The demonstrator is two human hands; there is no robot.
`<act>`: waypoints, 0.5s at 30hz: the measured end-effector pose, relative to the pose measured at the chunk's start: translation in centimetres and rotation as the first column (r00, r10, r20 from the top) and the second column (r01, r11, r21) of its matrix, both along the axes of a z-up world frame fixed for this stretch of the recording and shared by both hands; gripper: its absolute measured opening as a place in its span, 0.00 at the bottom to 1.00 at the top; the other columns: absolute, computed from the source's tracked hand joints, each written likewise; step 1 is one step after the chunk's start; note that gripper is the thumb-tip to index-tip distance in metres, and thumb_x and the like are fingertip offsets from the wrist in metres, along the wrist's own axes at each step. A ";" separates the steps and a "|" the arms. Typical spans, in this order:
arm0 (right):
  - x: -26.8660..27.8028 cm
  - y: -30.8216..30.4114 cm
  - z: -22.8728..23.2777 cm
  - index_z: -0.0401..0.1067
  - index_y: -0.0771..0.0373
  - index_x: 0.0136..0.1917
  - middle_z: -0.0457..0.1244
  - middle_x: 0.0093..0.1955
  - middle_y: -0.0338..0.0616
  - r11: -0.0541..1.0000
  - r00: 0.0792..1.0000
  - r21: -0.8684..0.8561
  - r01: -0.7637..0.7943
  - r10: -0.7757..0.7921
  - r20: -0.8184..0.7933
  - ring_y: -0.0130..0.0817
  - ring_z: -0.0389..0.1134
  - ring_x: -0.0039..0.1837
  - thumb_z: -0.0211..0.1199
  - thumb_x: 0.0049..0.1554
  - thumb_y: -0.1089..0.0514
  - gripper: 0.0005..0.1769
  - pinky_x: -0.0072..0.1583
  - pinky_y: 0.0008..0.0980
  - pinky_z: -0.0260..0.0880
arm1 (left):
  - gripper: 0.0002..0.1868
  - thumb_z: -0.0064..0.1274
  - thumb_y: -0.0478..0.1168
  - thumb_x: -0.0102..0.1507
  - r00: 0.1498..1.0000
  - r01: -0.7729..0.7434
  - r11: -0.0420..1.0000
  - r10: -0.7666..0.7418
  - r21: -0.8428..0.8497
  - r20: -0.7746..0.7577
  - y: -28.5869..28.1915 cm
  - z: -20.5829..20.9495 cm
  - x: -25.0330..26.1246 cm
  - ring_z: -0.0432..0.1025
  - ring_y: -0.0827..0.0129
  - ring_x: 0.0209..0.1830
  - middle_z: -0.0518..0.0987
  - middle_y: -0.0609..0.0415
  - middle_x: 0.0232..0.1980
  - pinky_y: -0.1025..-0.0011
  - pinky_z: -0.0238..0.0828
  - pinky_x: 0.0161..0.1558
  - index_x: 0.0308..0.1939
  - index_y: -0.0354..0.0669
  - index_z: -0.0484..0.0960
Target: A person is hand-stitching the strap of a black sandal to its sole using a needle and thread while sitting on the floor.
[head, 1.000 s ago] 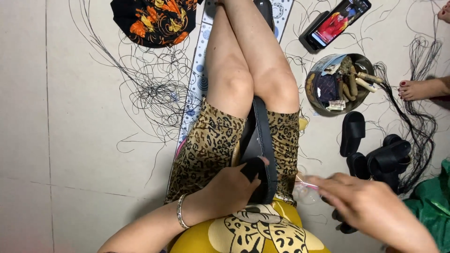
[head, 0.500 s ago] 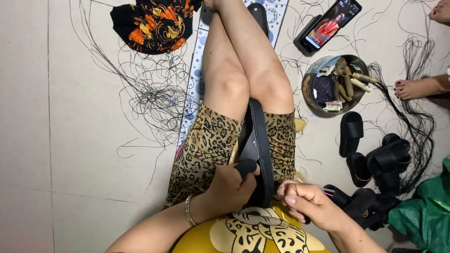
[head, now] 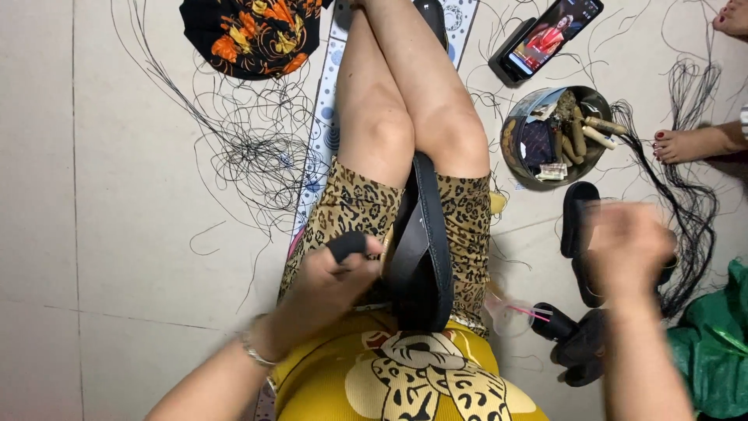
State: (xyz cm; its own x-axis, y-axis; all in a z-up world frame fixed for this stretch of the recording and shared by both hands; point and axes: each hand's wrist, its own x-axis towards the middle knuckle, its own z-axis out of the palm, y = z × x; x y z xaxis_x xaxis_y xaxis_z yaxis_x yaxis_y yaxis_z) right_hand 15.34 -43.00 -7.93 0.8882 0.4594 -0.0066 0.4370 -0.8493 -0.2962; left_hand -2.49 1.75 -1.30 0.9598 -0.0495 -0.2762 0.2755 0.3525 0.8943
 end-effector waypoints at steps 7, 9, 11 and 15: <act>2.7 -22.8 -3.4 0.74 0.78 0.70 0.68 0.54 0.61 0.878 0.889 -0.140 0.457 -0.447 0.099 0.50 0.69 0.48 0.64 0.68 0.73 0.17 0.48 0.44 0.71 | 0.03 0.59 0.40 0.62 0.842 0.426 0.904 -0.386 0.026 -0.376 2.9 -0.9 -2.4 0.71 0.75 0.28 0.83 0.61 0.31 0.77 0.67 0.36 0.37 0.47 0.86; 2.0 -9.7 -1.5 0.74 0.83 0.70 0.69 0.60 0.67 0.913 0.913 0.004 0.408 -0.408 0.020 0.50 0.70 0.56 0.65 0.64 0.80 0.20 0.56 0.44 0.73 | 0.03 0.59 0.35 0.61 0.960 0.187 0.968 -0.217 -0.169 -0.179 1.8 -0.6 -1.7 0.75 0.71 0.37 0.83 0.58 0.37 0.73 0.73 0.46 0.39 0.45 0.83; -2.9 6.5 4.9 0.70 0.63 0.68 0.65 0.68 0.46 0.851 0.723 0.143 0.506 -0.327 -0.609 0.37 0.69 0.43 0.60 0.57 0.71 0.25 0.45 0.33 0.74 | 0.10 0.51 0.40 0.68 0.995 -0.083 0.934 0.055 -0.347 -0.089 0.3 0.1 0.2 0.78 0.65 0.46 0.84 0.45 0.49 0.72 0.75 0.54 0.41 0.35 0.82; -7.3 15.5 8.2 0.80 0.56 0.57 0.75 0.40 0.50 0.888 0.580 0.383 0.254 0.177 -0.795 0.35 0.73 0.28 0.65 0.54 0.62 0.16 0.34 0.37 0.79 | 0.13 0.46 0.44 0.72 0.964 -0.187 0.801 0.262 -0.569 0.052 0.7 1.3 3.3 0.77 0.59 0.50 0.81 0.48 0.43 0.56 0.73 0.62 0.40 0.38 0.78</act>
State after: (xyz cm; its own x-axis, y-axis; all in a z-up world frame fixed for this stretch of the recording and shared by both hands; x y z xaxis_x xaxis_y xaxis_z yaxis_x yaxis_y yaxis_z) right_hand 8.08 -27.47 0.31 0.6264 0.5682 -0.5336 -0.1915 -0.5514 -0.8120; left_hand 0.81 2.46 0.00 0.9869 0.0633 -0.1487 0.0288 0.8364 0.5474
